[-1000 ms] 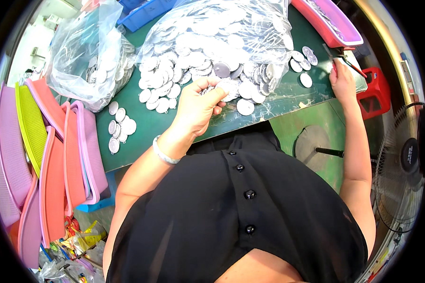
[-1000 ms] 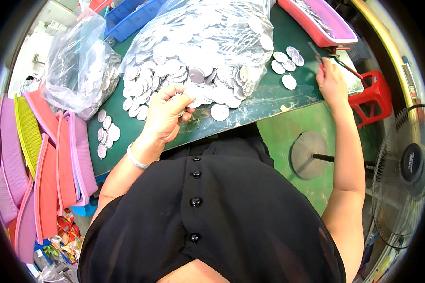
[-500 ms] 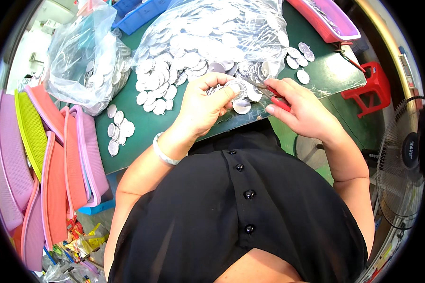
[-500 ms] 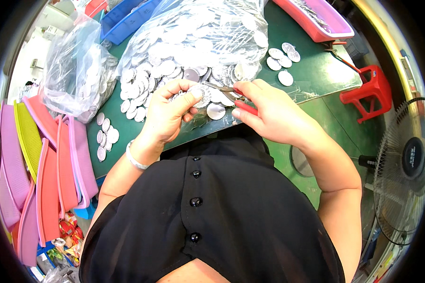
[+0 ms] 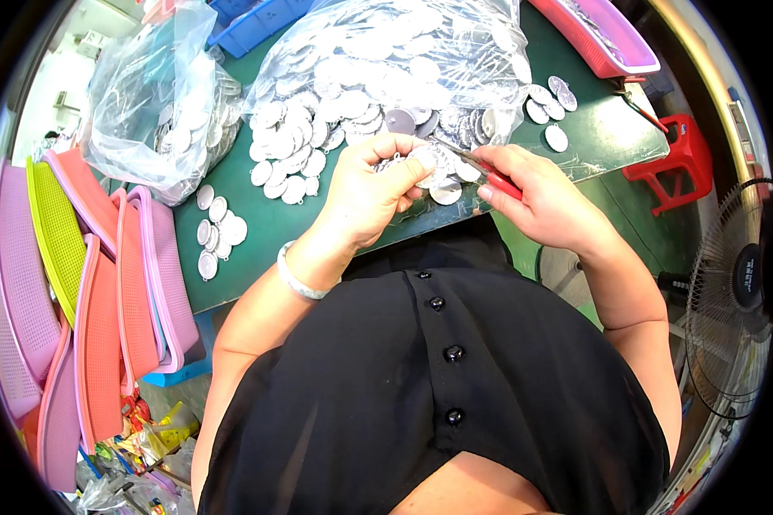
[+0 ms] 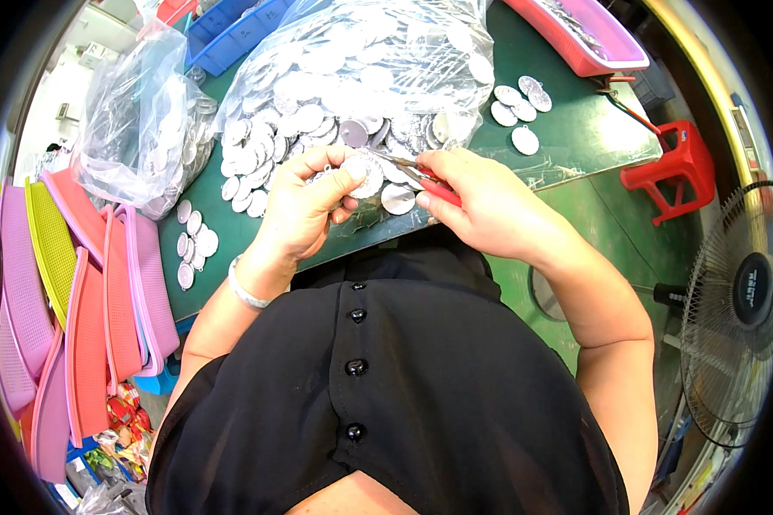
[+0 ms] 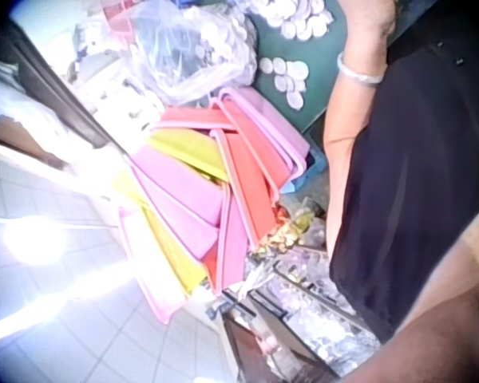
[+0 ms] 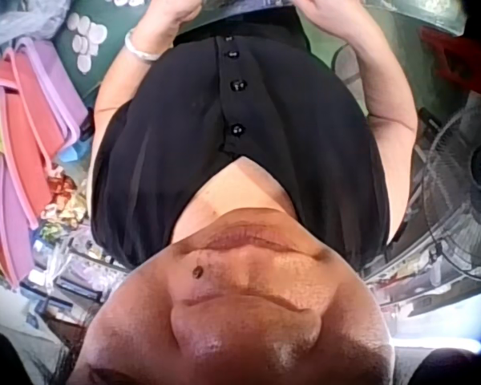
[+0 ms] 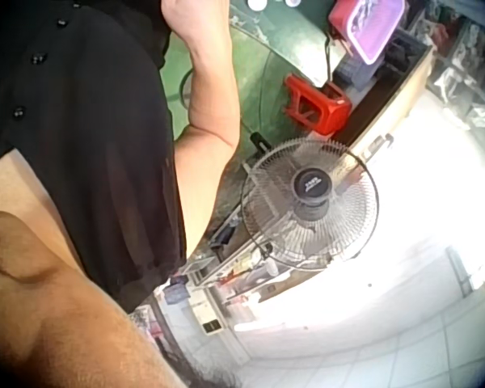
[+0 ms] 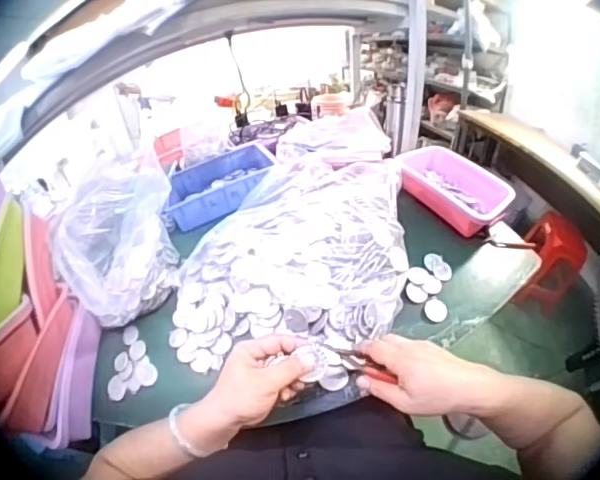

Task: The person sorts small circular metal disks from a large plastic bag by hand. They use a pair of snips to trim small protruding pieces from some disks and then place them into a separate container.

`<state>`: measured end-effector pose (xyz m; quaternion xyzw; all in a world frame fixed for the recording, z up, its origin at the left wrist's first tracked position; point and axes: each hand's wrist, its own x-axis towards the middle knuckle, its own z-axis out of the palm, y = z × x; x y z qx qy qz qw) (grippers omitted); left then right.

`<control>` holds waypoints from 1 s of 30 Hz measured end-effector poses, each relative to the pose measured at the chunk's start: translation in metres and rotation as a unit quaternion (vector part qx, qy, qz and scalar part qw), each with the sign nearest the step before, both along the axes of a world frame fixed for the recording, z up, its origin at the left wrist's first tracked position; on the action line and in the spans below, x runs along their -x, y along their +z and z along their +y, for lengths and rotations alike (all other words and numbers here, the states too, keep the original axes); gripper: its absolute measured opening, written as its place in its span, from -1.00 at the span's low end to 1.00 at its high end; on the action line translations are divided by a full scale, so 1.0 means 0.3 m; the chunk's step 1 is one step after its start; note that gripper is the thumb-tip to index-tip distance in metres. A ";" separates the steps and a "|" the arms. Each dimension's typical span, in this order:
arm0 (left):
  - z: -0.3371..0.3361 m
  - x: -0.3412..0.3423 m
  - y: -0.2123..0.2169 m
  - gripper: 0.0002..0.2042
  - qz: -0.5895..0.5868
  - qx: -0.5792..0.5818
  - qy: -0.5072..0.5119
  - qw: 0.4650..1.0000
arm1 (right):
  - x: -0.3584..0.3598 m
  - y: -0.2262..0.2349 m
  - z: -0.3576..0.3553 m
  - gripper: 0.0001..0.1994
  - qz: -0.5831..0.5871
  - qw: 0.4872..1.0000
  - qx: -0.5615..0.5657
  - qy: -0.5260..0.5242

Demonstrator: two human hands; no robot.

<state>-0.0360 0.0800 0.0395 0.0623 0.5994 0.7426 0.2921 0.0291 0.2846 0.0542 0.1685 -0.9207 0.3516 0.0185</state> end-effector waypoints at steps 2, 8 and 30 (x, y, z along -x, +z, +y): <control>0.000 -0.001 0.000 -0.86 0.001 0.005 0.000 1.000 | 0.002 0.000 0.004 -0.68 0.001 1.000 -0.011 0.005; 0.000 0.001 0.005 -0.86 -0.002 0.011 0.002 1.000 | 0.002 -0.002 0.004 -0.69 0.004 1.000 -0.020 0.005; -0.006 -0.010 -0.020 -0.84 0.011 0.024 -0.037 0.999 | -0.007 -0.020 -0.018 -0.77 -0.006 1.000 -0.019 -0.023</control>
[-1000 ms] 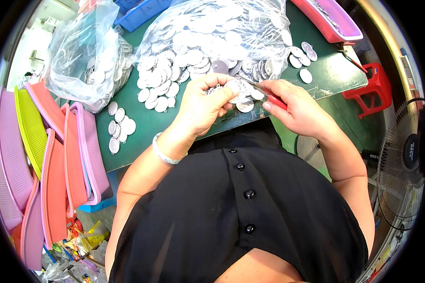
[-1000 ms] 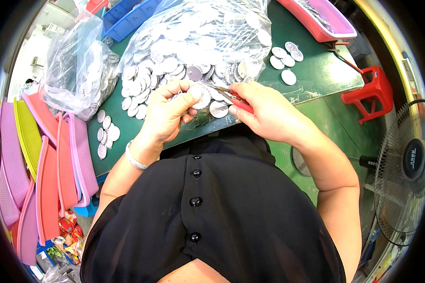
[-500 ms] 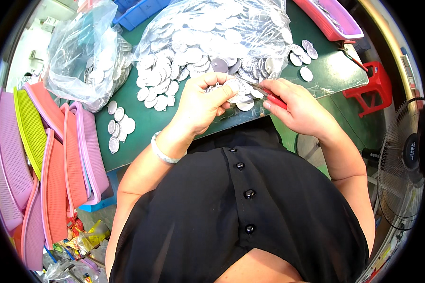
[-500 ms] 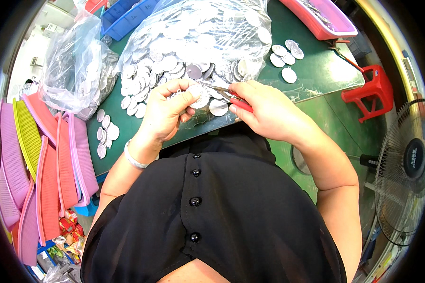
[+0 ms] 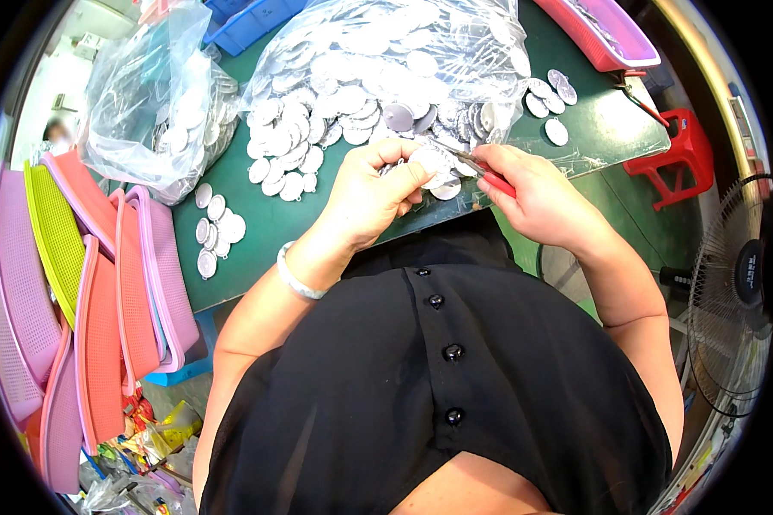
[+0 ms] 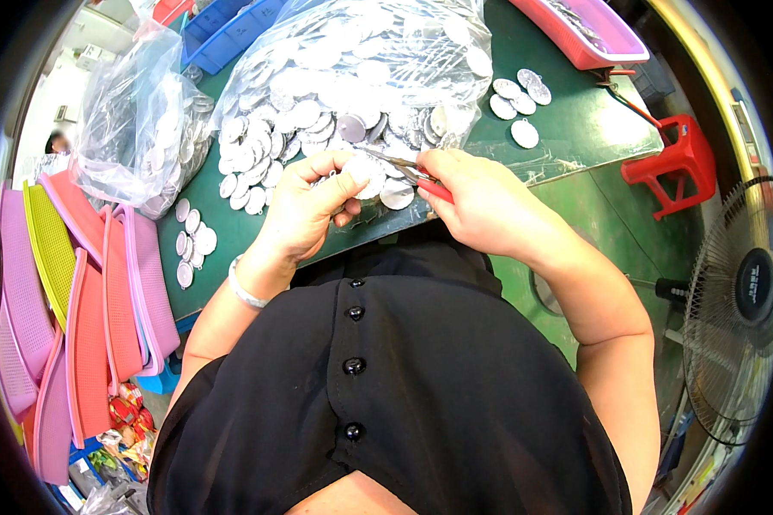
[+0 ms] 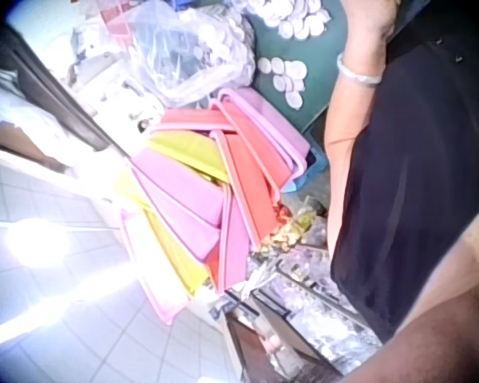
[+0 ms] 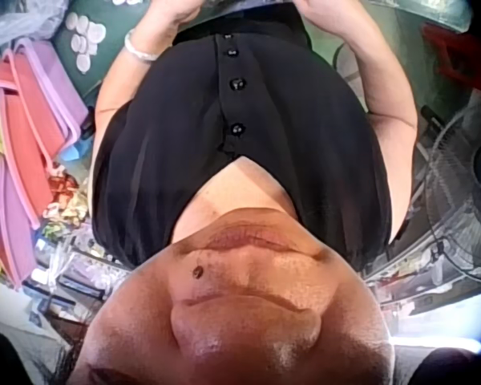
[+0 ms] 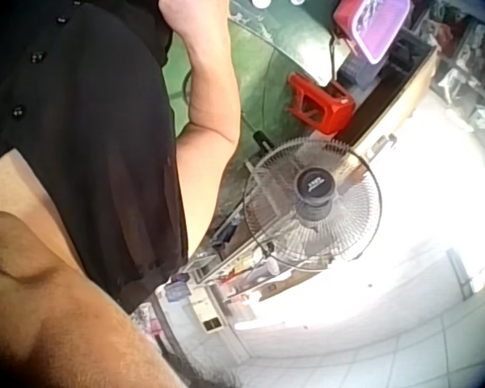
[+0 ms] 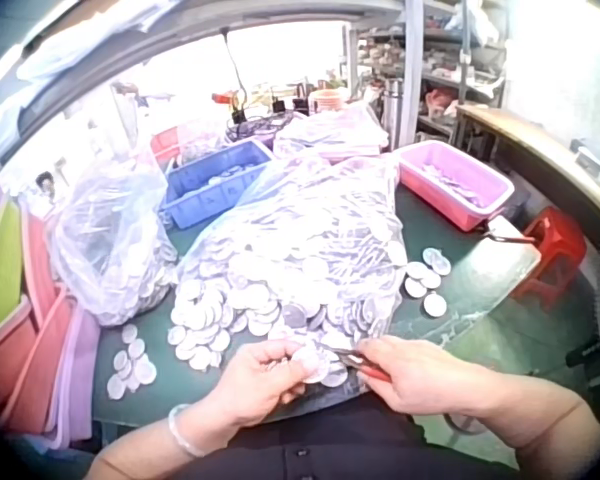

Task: The person sorts small circular metal disks from a large plastic bag by hand. They use a pair of snips to trim small protruding pieces from some disks and then place them into a separate container.

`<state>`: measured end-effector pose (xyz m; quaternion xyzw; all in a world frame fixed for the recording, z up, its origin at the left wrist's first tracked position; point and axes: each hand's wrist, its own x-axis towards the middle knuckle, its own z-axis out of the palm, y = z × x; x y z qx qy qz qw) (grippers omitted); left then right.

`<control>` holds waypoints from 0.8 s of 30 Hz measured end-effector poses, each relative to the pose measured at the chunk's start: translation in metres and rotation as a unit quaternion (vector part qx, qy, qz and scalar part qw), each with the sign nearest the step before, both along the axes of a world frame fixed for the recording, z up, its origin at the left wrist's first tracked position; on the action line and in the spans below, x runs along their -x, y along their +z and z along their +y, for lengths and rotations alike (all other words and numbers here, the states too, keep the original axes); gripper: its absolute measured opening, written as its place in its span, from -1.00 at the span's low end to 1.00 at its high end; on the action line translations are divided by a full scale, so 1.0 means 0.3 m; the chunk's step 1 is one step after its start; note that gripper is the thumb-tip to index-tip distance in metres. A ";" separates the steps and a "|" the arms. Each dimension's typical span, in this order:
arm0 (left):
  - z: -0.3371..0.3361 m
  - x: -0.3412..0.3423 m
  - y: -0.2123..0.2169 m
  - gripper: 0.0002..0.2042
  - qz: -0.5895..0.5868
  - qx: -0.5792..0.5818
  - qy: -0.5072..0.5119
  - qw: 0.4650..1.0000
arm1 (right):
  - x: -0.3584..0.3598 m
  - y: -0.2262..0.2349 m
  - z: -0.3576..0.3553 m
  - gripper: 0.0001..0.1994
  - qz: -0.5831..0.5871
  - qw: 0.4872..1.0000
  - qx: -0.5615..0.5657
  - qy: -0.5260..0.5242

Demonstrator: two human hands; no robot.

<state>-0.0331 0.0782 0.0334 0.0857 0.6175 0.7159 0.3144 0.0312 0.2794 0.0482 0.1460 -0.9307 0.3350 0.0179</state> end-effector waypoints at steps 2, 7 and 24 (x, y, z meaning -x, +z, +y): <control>0.001 -0.001 -0.003 -0.85 0.008 -0.002 0.000 1.000 | 0.004 -0.007 0.005 -0.77 -0.012 1.000 -0.001 0.012; -0.001 -0.001 0.000 -0.85 0.000 0.009 0.006 1.000 | 0.008 -0.001 0.008 -0.77 -0.029 0.999 -0.008 0.028; -0.019 0.001 0.003 -0.83 0.020 0.008 -0.012 1.000 | 0.021 0.002 0.020 -0.75 -0.153 0.985 0.071 0.041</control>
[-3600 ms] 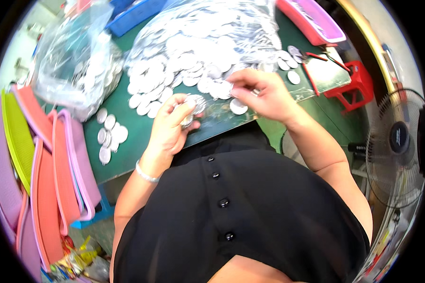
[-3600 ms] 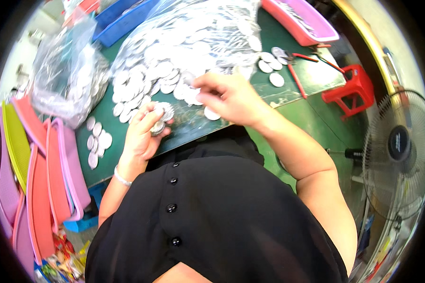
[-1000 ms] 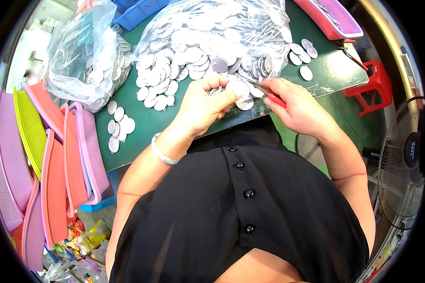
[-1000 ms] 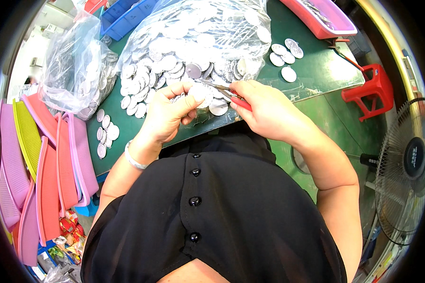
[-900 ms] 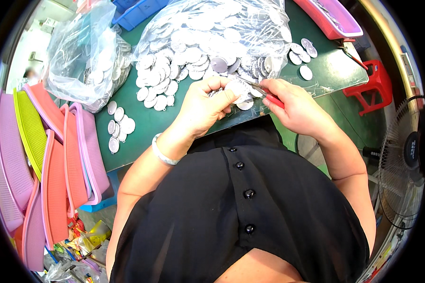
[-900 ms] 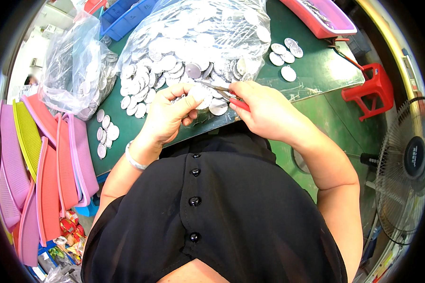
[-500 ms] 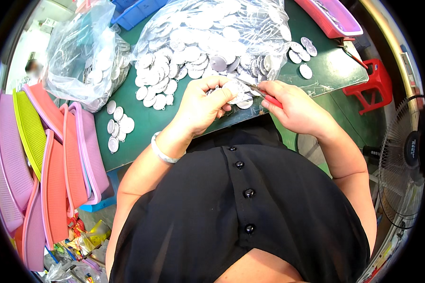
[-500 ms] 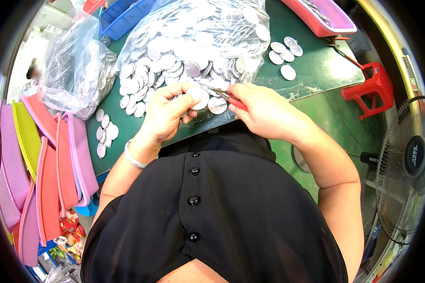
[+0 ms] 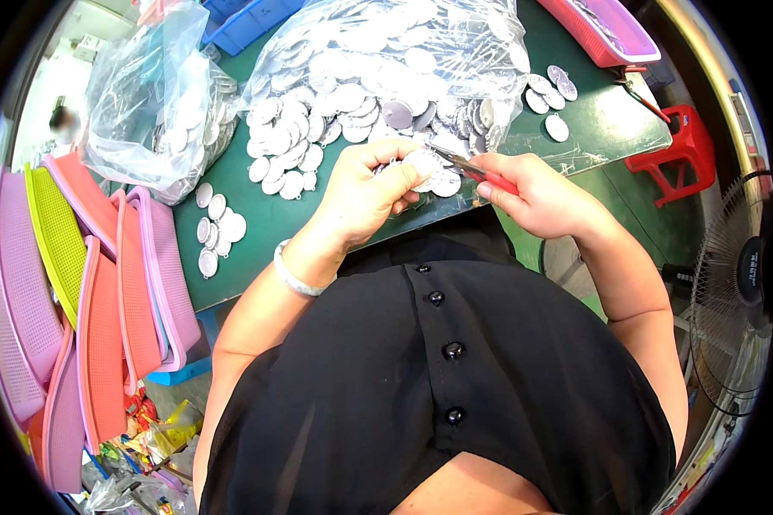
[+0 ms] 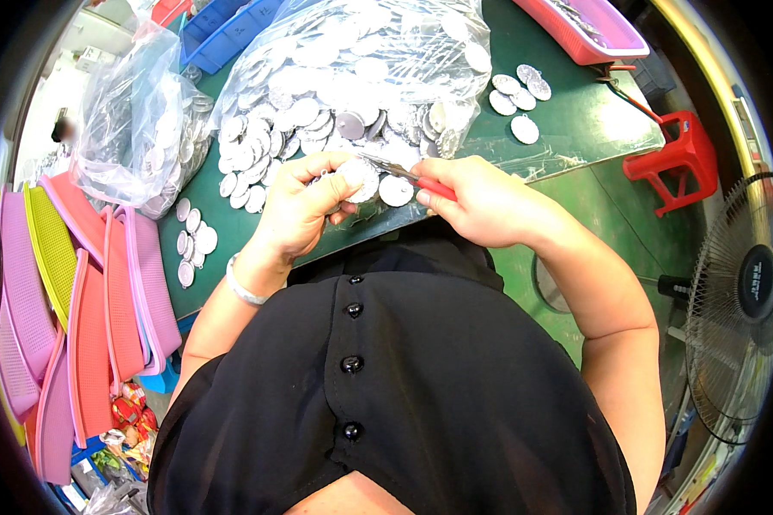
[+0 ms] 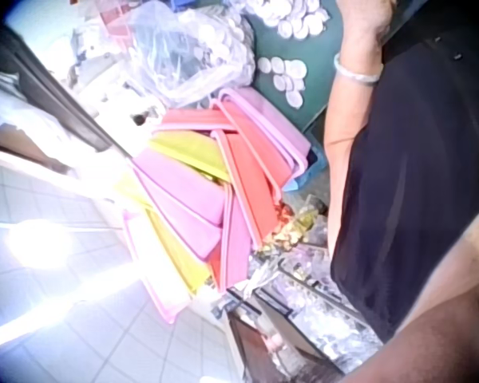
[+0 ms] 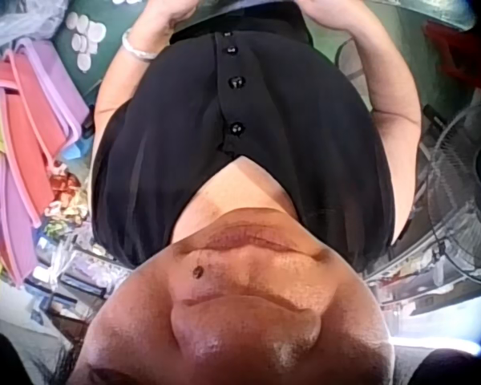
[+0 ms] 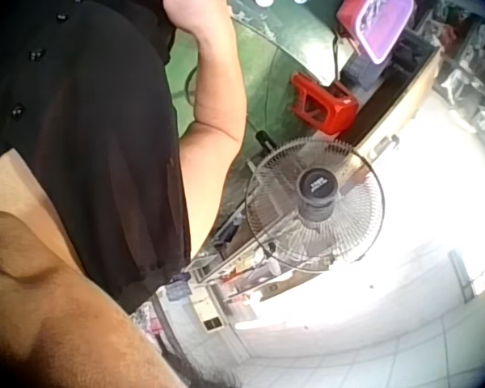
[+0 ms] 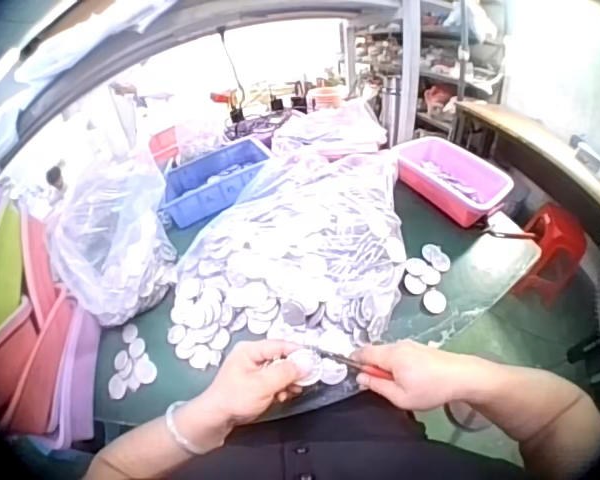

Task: The person sorts small circular metal disks from a large plastic bag by hand. They use a pair of snips to trim small protruding pieces from some disks and then place them into a separate container.

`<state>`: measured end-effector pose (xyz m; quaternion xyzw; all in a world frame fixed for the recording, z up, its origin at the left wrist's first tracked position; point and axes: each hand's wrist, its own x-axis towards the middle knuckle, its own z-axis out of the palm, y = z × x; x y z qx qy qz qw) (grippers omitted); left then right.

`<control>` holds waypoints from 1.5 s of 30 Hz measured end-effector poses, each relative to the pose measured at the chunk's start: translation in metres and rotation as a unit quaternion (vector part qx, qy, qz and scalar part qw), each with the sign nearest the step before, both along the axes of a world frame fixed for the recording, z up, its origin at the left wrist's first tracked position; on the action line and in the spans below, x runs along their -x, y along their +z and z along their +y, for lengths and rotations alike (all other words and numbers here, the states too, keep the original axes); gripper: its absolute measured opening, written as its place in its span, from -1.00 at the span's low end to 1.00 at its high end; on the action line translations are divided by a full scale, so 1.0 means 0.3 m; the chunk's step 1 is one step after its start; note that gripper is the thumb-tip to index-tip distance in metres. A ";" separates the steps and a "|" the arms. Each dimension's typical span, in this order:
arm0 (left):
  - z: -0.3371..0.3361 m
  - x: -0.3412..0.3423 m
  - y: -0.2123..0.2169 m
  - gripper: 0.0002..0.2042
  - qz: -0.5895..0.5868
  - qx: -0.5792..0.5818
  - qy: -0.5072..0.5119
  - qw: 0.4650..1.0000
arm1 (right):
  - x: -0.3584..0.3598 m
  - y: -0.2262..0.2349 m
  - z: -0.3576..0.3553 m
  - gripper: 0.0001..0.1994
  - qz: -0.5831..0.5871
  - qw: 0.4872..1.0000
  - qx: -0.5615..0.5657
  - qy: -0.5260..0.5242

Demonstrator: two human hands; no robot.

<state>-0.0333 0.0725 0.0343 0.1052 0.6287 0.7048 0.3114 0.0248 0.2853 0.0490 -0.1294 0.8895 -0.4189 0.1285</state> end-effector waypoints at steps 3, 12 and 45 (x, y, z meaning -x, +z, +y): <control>0.003 0.002 -0.002 -0.83 0.006 -0.005 -0.005 1.000 | -0.001 -0.001 0.005 -0.75 -0.015 0.999 0.031 0.000; -0.001 0.001 -0.020 -0.82 0.014 0.004 0.015 1.000 | 0.001 0.018 0.017 -0.69 -0.036 0.997 0.070 -0.024; -0.013 0.818 0.278 -0.83 -0.013 -0.034 0.315 0.948 | -0.009 -0.015 0.312 -0.68 0.042 0.959 0.084 -0.266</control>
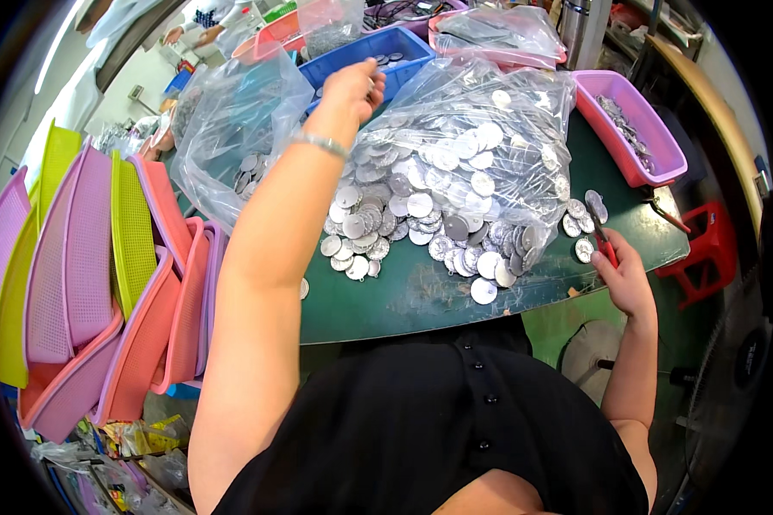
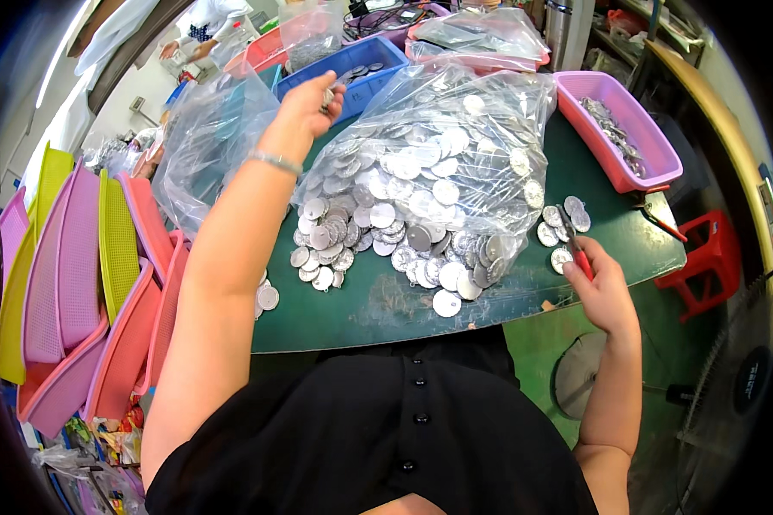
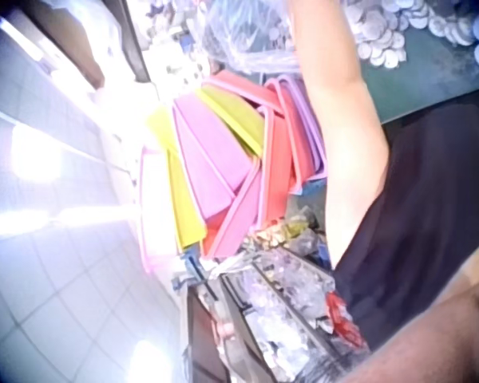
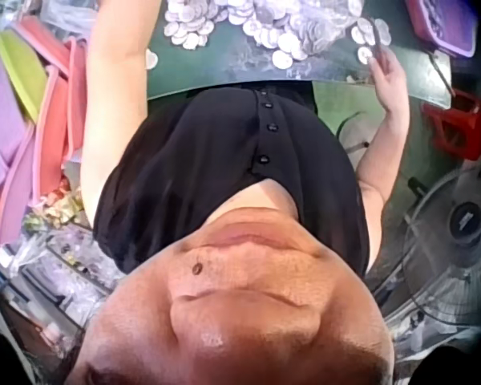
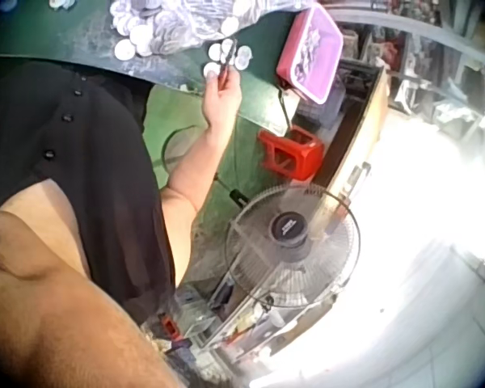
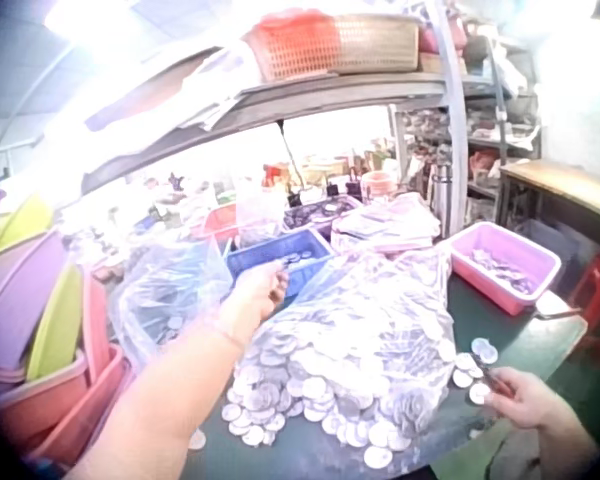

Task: The person sorts small circular metal disks from a large plastic bag by hand. They use a pair of snips to trim small protruding pieces from some disks and then place them into a separate container.

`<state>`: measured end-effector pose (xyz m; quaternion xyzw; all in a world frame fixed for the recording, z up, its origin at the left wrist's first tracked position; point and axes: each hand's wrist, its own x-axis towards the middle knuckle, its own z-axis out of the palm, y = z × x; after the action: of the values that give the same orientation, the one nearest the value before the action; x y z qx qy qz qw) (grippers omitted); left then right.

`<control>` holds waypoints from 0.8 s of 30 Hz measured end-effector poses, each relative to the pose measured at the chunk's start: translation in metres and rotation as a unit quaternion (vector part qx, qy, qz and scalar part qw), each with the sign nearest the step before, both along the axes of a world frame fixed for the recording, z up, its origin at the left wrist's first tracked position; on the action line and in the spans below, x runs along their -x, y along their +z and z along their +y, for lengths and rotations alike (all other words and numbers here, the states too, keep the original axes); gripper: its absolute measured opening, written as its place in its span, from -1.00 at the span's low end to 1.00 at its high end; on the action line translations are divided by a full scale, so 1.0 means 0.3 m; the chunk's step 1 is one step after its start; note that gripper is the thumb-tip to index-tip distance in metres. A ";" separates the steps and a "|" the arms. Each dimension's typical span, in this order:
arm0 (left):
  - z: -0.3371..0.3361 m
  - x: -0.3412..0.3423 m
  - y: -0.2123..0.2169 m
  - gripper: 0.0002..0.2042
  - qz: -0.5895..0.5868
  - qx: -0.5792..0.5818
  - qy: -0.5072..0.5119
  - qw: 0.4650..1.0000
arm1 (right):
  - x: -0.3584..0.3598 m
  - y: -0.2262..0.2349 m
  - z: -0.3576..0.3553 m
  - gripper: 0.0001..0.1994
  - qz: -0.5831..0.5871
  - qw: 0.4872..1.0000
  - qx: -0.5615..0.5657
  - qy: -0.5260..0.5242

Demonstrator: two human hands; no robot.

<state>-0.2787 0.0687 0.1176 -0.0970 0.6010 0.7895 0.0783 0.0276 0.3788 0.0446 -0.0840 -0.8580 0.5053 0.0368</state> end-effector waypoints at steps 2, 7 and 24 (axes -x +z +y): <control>0.006 -0.145 -0.009 -0.83 0.015 0.012 -0.114 0.993 | 0.006 -0.051 0.067 -0.66 0.057 0.994 -0.092 -0.018; -0.130 -0.549 0.112 -0.76 0.104 0.042 -0.259 0.959 | 0.065 -0.126 0.228 -0.51 0.018 0.944 -0.305 -0.122; -0.314 -0.483 -0.006 -0.72 0.470 0.492 0.064 0.730 | 0.079 -0.168 0.127 -0.65 0.225 0.872 -0.417 -0.124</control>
<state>-0.1338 -0.0254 0.1158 0.2237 0.8577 0.3309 -0.3238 0.0038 0.4171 -0.0057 -0.0504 -0.9402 0.0971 0.3224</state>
